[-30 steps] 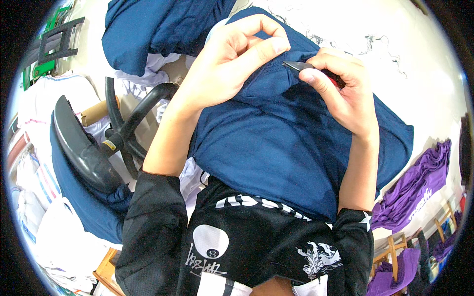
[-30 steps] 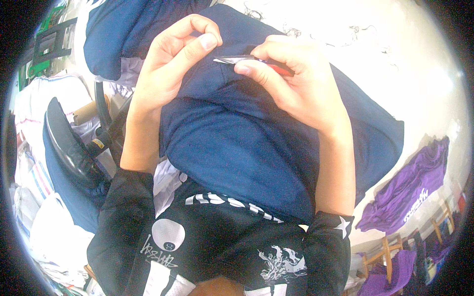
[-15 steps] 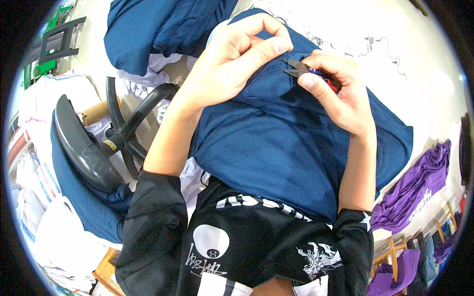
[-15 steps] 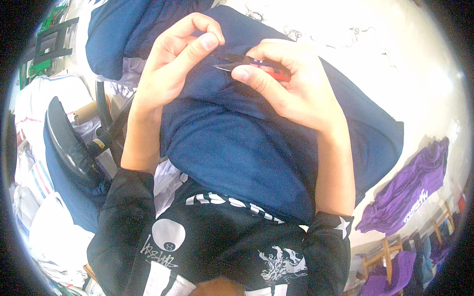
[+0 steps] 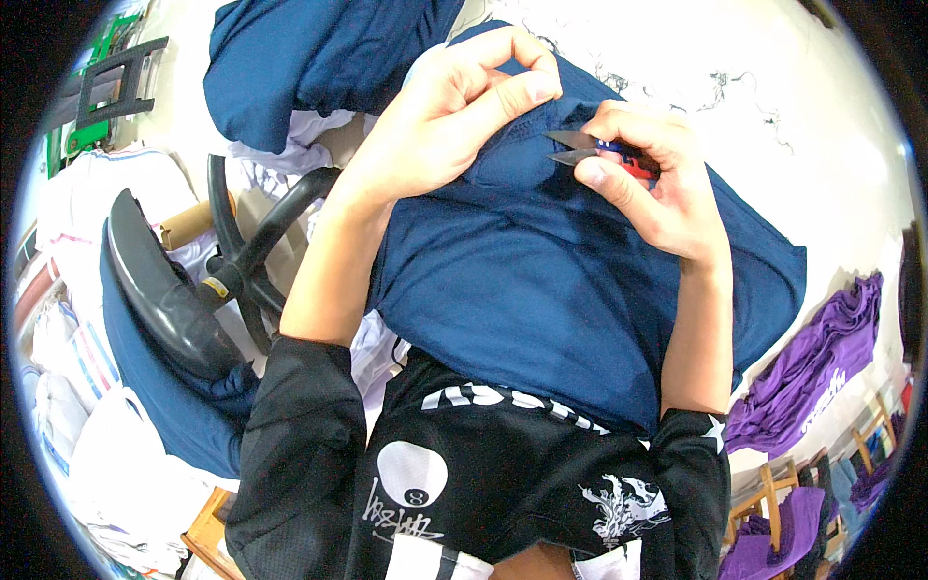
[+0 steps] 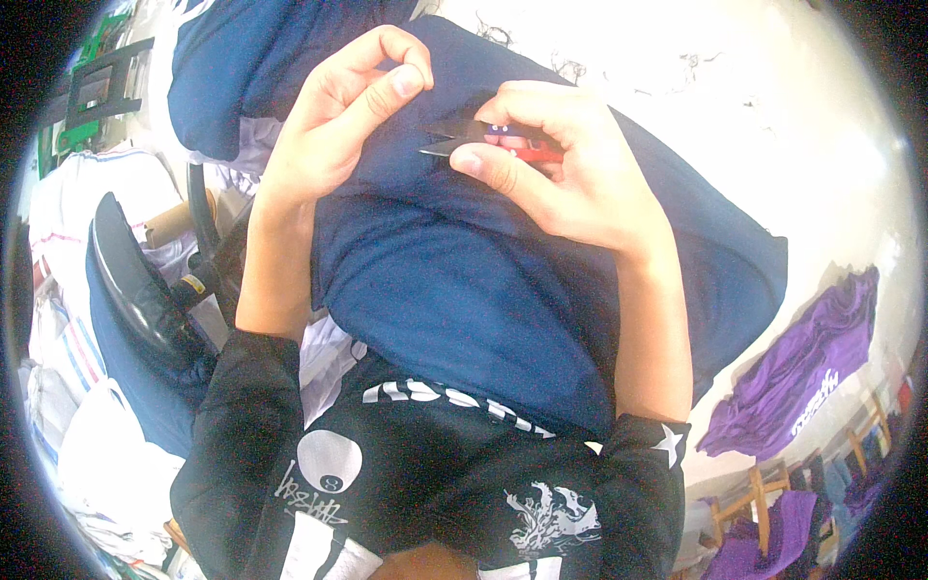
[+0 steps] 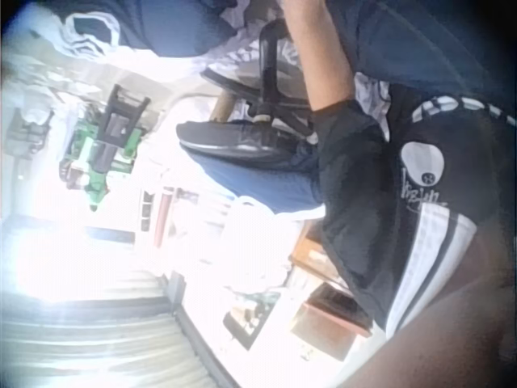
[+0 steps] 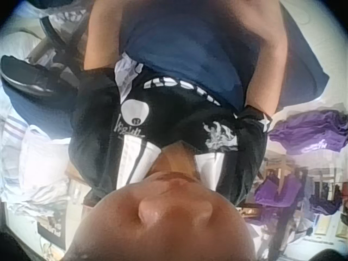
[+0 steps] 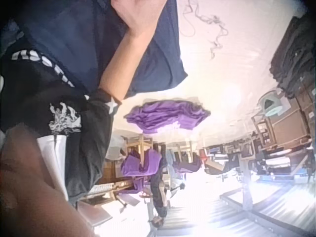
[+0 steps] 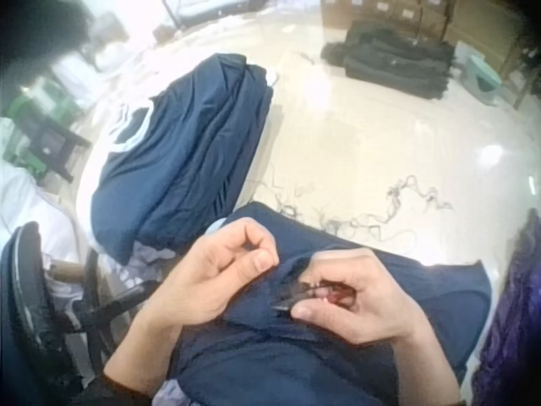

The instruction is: The person uses small scissors to trim loose threads from the seams and edges of a navy blue and white shirt. They repeatedly reposition the shirt to access different areas and continue cutting stray threads throughout the clip.

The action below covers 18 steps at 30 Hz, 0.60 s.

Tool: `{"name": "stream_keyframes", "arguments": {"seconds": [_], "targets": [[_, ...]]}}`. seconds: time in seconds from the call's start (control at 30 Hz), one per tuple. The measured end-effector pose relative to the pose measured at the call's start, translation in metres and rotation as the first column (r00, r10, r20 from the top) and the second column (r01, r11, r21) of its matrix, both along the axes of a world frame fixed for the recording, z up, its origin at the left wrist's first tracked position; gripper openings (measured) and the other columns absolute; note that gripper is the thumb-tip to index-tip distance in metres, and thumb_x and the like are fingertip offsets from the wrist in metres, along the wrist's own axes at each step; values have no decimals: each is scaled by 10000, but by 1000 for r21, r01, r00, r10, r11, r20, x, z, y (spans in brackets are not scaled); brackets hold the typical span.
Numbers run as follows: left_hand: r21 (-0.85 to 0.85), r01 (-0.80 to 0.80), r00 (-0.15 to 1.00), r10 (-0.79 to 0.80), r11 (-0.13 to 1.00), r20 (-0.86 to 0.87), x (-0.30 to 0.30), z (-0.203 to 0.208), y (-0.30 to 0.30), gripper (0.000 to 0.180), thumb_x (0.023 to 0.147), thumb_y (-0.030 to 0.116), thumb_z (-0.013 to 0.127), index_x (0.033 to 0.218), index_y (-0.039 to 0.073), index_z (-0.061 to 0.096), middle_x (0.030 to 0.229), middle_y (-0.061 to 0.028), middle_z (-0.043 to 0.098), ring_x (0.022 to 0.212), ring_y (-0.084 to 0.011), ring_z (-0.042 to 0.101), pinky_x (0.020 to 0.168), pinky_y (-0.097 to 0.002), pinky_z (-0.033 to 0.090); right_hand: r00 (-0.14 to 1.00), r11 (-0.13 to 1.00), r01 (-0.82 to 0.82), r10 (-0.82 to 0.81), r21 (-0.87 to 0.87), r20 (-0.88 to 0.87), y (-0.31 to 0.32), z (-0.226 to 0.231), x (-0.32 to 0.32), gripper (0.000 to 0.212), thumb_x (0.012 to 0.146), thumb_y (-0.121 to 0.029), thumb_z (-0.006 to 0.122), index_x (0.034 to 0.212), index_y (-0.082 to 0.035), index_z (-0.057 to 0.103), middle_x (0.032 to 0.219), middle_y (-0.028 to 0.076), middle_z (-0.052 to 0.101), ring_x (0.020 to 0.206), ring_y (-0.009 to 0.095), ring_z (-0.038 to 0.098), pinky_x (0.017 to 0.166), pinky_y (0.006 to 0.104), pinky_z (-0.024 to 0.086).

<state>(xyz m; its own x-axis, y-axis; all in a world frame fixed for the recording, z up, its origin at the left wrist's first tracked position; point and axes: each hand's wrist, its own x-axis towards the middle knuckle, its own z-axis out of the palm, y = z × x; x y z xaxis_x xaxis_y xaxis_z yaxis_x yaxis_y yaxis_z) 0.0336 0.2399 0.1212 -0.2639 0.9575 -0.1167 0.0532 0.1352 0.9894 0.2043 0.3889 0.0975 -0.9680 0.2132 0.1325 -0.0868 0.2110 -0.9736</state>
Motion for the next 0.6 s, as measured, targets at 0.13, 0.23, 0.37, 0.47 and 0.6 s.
{"name": "stream_keyframes", "arguments": {"seconds": [0.13, 0.23, 0.37, 0.47, 0.6], "targets": [[45, 43, 998, -45, 998, 50, -3, 0, 14, 145, 982, 184, 553, 985, 40, 559, 932, 19, 540, 881, -59, 484, 802, -206, 391, 986, 922, 103, -143, -373, -82, -5, -20, -2, 238, 890, -145, 682, 1097, -55, 604, 874, -38, 582, 763, 52, 518, 664, 209, 428], [239, 100, 993, -113, 966, 41, -9, -2, 38, 132, 995, 158, 549, 1026, 30, 551, 872, 14, 593, 747, -31, 541, 668, -195, 446, 995, 844, 99, -96, -527, 34, -3, -23, -4, 384, 877, -166, 712, 1214, -35, 584, 989, -4, 607, 769, 53, 506, 675, 221, 421], [-32, 20, 1000, -20, 999, -5, -41, 14, 94, 168, 1025, 198, 461, 977, 43, 505, 691, -53, 647, 512, -66, 548, 472, -166, 405, 955, 761, 295, -222, -578, 194, 8, -41, 2, 401, 869, -244, 738, 1167, -16, 597, 815, -40, 564, 696, 42, 463, 645, 216, 392], [28, -24, 985, 29, 999, -170, -82, -23, 150, 194, 1009, 178, 455, 986, -6, 510, 765, -104, 675, 581, -127, 624, 535, -222, 465, 931, 742, 351, -214, -571, 294, 19, -46, 3, 407, 867, -262, 741, 1154, -8, 603, 853, -1, 605, 807, 80, 542, 735, 243, 439], [51, -31, 899, 50, 998, -435, -114, -76, 184, 177, 944, 101, 476, 1006, -55, 534, 904, -191, 684, 694, -226, 673, 613, -312, 509, 882, 775, 454, -320, -439, 347, 15, -54, -6, 414, 872, -260, 731, 1160, 17, 620, 956, 71, 667, 934, 137, 601, 862, 274, 461]]}}
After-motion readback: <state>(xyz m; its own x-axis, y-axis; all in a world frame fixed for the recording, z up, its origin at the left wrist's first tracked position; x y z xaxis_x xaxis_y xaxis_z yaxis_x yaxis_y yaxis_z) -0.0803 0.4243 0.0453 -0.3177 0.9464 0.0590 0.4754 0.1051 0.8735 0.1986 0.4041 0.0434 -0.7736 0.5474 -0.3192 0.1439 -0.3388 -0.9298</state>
